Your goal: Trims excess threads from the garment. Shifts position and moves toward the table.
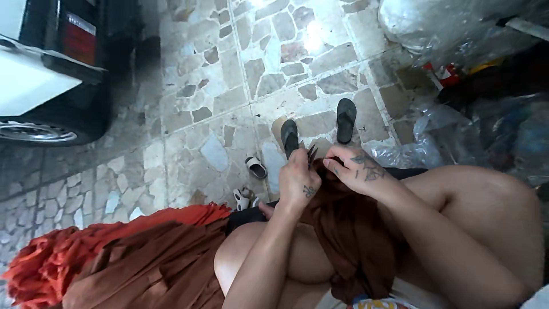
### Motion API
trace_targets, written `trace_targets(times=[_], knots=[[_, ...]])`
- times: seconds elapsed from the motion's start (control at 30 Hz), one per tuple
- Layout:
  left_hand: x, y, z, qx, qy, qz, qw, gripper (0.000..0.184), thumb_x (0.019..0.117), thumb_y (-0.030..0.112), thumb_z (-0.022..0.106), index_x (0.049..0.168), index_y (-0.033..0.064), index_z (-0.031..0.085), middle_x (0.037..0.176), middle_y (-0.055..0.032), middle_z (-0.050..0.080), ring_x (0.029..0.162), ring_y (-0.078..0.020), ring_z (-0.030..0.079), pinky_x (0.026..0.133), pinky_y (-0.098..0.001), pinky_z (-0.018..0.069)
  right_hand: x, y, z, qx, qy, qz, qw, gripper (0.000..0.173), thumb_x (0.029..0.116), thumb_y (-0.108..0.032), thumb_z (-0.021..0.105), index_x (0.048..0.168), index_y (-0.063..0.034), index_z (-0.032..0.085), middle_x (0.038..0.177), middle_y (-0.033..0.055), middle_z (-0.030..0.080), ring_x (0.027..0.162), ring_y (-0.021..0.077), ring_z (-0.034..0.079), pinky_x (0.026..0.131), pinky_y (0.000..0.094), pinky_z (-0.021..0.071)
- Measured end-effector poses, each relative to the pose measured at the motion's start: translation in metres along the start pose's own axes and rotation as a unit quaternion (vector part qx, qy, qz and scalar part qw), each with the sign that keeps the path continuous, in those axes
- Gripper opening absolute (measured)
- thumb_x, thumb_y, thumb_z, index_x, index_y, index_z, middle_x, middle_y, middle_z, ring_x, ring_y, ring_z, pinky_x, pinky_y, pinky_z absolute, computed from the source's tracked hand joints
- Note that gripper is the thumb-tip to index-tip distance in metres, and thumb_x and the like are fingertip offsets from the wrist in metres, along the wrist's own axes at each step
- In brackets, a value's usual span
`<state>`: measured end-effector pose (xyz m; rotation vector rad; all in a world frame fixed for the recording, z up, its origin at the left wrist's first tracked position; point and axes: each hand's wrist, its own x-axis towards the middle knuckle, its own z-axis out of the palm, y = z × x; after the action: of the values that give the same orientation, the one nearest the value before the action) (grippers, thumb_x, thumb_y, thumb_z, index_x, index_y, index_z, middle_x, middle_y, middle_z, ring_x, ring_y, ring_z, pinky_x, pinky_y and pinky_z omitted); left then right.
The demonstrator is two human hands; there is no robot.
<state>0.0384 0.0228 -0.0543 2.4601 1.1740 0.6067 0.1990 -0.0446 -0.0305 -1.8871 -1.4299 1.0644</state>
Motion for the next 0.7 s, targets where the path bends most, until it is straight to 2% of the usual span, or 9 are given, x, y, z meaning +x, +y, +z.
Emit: trace_targets(times=[0.07,0.1,0.17,0.27,0.4,0.47,0.53,0.6,0.7], knots=[[0.0,-0.004,-0.006,-0.056,-0.025,0.013,0.998,0.01,0.092,0.004,0.058,0.098,-0.0006,0.066,0.082,-0.0097,0.065,0.065,-0.0195,0.064,0.057,-0.0379,0.0545,0.001,0.005,-0.001,0.043,0.0,-0.006,0.999,0.018,0.1047,-0.022,0.058,0.103,-0.0093,0.071,0.087,0.0057,0.068,0.082,0.0165,0.066,0.077,0.0404,0.0542],[-0.001,-0.006,-0.014,-0.111,-0.054,0.018,0.992,0.013,0.0979,0.007,0.056,0.1,-0.0001,0.066,0.082,-0.0077,0.064,0.067,-0.0158,0.062,0.061,-0.0343,0.0549,0.001,0.008,-0.004,0.075,-0.002,-0.016,0.997,0.017,0.1037,-0.022,0.061,0.103,-0.009,0.072,0.086,0.0048,0.068,0.081,0.0144,0.065,0.077,0.0381,0.0538],[-0.007,-0.008,-0.027,-0.224,-0.086,0.034,0.97,0.019,0.1031,0.013,0.051,0.101,0.0007,0.064,0.078,-0.0032,0.061,0.063,-0.0078,0.057,0.058,-0.0258,0.0511,-0.001,0.014,-0.008,0.161,-0.021,-0.053,0.985,0.016,0.1027,-0.021,0.062,0.097,-0.0086,0.071,0.081,0.0002,0.065,0.076,0.0066,0.061,0.073,0.0286,0.0514],[-0.017,0.001,-0.039,-0.288,-0.081,0.065,0.952,0.022,0.1068,0.02,0.049,0.101,0.0023,0.061,0.082,-0.0013,0.06,0.065,-0.0043,0.054,0.058,-0.022,0.0489,-0.006,0.011,-0.01,0.246,-0.072,-0.093,0.962,0.02,0.104,-0.022,0.057,0.095,-0.0086,0.068,0.082,-0.0037,0.062,0.078,0.0001,0.058,0.075,0.0214,0.0487],[-0.018,0.003,-0.044,-0.351,-0.047,0.096,0.93,0.022,0.108,0.024,0.049,0.101,0.0066,0.06,0.099,-0.0019,0.062,0.074,-0.0026,0.056,0.064,-0.0192,0.0491,-0.008,0.006,-0.002,0.365,-0.12,-0.108,0.917,0.019,0.1062,-0.018,0.052,0.097,-0.0084,0.066,0.082,-0.0066,0.061,0.075,-0.0025,0.057,0.072,0.0162,0.0484],[-0.019,0.006,-0.045,-0.42,-0.044,0.097,0.901,0.02,0.1086,0.027,0.05,0.103,0.0114,0.061,0.103,0.0014,0.064,0.072,0.0003,0.056,0.061,-0.0164,0.0482,-0.009,0.004,0.002,0.43,-0.153,-0.105,0.883,0.018,0.1073,-0.018,0.049,0.099,-0.0096,0.063,0.079,-0.0075,0.059,0.07,-0.0015,0.056,0.066,0.0161,0.048],[-0.019,0.009,-0.047,-0.485,-0.049,0.096,0.868,0.018,0.1084,0.028,0.052,0.105,0.0131,0.062,0.103,0.0019,0.064,0.066,0.0011,0.055,0.055,-0.0147,0.0473,-0.011,0.001,0.004,0.477,-0.174,-0.109,0.854,0.017,0.1074,-0.018,0.048,0.099,-0.0107,0.062,0.077,-0.0078,0.058,0.066,-0.0011,0.054,0.061,0.0158,0.0469],[-0.02,0.009,-0.051,-0.525,-0.059,0.092,0.844,0.017,0.1081,0.026,0.053,0.105,0.0131,0.063,0.1,0.0014,0.065,0.063,0.0008,0.054,0.052,-0.0142,0.0458,-0.012,-0.001,0.006,0.498,-0.193,-0.12,0.837,0.017,0.1068,-0.016,0.048,0.097,-0.0119,0.062,0.079,-0.0085,0.06,0.066,-0.0018,0.055,0.06,0.0149,0.0466],[-0.022,0.009,-0.059,-0.512,-0.077,0.103,0.849,0.017,0.1089,0.028,0.051,0.104,0.0143,0.06,0.093,0.0035,0.061,0.065,0.0018,0.053,0.054,-0.0131,0.0448,-0.014,-0.002,0.009,0.497,-0.209,-0.146,0.829,0.018,0.1058,-0.015,0.048,0.097,-0.0127,0.064,0.081,-0.0102,0.062,0.068,-0.0044,0.056,0.06,0.0128,0.046]])
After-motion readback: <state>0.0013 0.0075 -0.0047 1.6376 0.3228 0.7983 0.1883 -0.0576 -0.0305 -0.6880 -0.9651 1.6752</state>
